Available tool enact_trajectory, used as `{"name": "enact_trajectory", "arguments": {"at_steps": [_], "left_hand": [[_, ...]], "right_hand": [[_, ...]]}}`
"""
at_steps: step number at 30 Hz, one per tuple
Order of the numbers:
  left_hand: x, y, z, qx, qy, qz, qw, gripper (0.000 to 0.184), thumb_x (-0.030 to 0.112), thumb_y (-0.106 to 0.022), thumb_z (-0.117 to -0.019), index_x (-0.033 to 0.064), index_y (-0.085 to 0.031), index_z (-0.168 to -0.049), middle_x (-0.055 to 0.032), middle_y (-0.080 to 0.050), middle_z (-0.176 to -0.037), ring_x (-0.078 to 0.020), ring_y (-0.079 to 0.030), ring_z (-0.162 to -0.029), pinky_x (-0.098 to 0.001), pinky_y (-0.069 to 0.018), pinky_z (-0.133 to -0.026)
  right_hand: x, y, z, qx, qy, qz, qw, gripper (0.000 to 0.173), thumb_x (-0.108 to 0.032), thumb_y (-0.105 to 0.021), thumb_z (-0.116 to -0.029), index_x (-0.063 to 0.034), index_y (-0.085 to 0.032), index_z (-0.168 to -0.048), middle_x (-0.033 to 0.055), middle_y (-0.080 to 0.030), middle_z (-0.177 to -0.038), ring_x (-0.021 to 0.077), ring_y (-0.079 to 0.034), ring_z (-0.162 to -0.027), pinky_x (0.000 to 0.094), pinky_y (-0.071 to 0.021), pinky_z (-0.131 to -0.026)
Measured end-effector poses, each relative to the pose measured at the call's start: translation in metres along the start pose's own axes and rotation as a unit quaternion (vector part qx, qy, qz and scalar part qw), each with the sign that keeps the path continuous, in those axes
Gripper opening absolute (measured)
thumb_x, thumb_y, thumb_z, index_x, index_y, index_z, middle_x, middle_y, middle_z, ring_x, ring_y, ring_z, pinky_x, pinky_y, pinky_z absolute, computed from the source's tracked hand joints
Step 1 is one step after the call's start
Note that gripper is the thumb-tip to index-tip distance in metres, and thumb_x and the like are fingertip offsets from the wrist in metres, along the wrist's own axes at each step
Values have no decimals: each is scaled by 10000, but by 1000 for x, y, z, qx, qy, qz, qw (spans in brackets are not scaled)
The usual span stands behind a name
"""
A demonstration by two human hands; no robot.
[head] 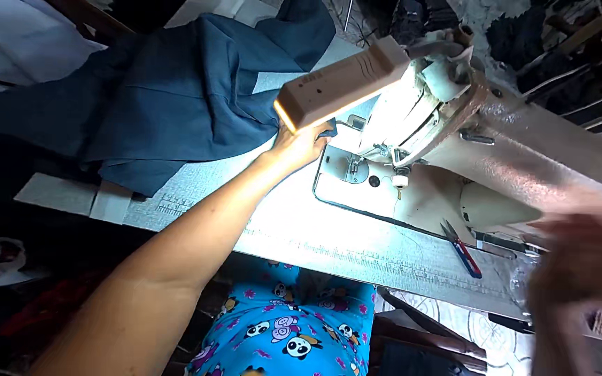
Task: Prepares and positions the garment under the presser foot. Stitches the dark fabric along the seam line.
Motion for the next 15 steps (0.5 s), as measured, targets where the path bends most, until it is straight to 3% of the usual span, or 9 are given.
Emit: {"name": "enact_trajectory", "arguments": {"at_steps": [2,3,4,6,8,9,11,13,15], "left_hand": [[-2,-1,-18,10,26,75,997,290,185,-537,-1050,13,-745,-1157,-213,-691,-1222,-455,-558,-1240,-657,-363,-1015],[-4,-1,-26,18,45,107,993,296,168,-529,-1053,-24,-731,-1152,-239,-686,-1219,-443,-570,-1251,-630,-365,-1061],[-5,-1,-32,21,69,136,988,315,173,-514,-1065,-48,-707,-1179,-264,-673,-1236,-428,-580,-1261,-605,-373,-1090],[-4,-1,-40,37,117,186,975,335,198,-506,-1083,-52,-666,-1238,-289,-646,-1261,-402,-577,-1268,-580,-375,-1105],[-3,1,-42,52,136,201,969,330,205,-507,-1085,-34,-663,-1250,-282,-643,-1265,-381,-576,-1268,-567,-378,-1101],[-4,1,-41,56,138,203,968,324,204,-509,-1085,-28,-667,-1245,-272,-648,-1259,-365,-580,-1260,-552,-383,-1096],[-6,1,-39,52,127,214,967,311,187,-519,-1079,-37,-670,-1232,-262,-654,-1243,-339,-590,-1233,-520,-396,-1083],[-10,2,-38,20,102,223,969,296,189,-556,-1064,-37,-672,-1216,-235,-664,-1217,-305,-605,-1178,-486,-421,-1052],[-12,7,-34,-40,57,204,977,319,236,-639,-1019,16,-688,-1245,-207,-662,-1262,-322,-585,-1237,-523,-392,-1100]], "right_hand": [[-28,-63,4,-145,72,-97,982,255,-126,-595,-971,66,-756,-1017,214,-733,-973,255,-728,-868,369,-596,-781],[-39,-92,-1,-189,29,-150,970,234,-124,-619,-962,46,-773,-1008,167,-737,-945,204,-713,-798,346,-588,-724],[-48,-115,-11,-224,-69,-215,948,200,-86,-636,-975,71,-750,-1022,135,-723,-908,146,-670,-717,302,-567,-671],[-61,-151,-44,-242,-294,-359,852,106,-1,-556,-1015,45,-647,-1041,45,-661,-803,50,-577,-564,204,-511,-538],[-65,-175,-72,-252,-405,-470,742,155,11,-399,-1062,-29,-544,-1026,21,-594,-782,68,-585,-641,216,-524,-609],[-56,-188,-74,-259,-375,-503,734,176,4,-368,-1071,-9,-544,-1074,40,-610,-856,69,-614,-742,210,-541,-688],[-49,-199,-72,-266,-319,-399,817,230,9,-416,-1067,85,-540,-1245,140,-604,-1127,106,-585,-1051,197,-480,-926],[-45,-210,-78,-322,-277,-212,880,351,-32,-526,-1043,120,-549,-1360,245,-575,-1409,254,-515,-1361,352,-357,-1166],[-22,-225,-82,-401,-224,-160,874,351,-91,-583,-1037,61,-579,-1354,179,-587,-1417,202,-523,-1343,352,-376,-1152]]}}
Point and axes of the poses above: each hand's wrist, its own z-axis away from the middle knuckle, its own y-axis out of the back of the hand, x = y × z, the point moved 1 cm from there along -z, towards the middle knuckle
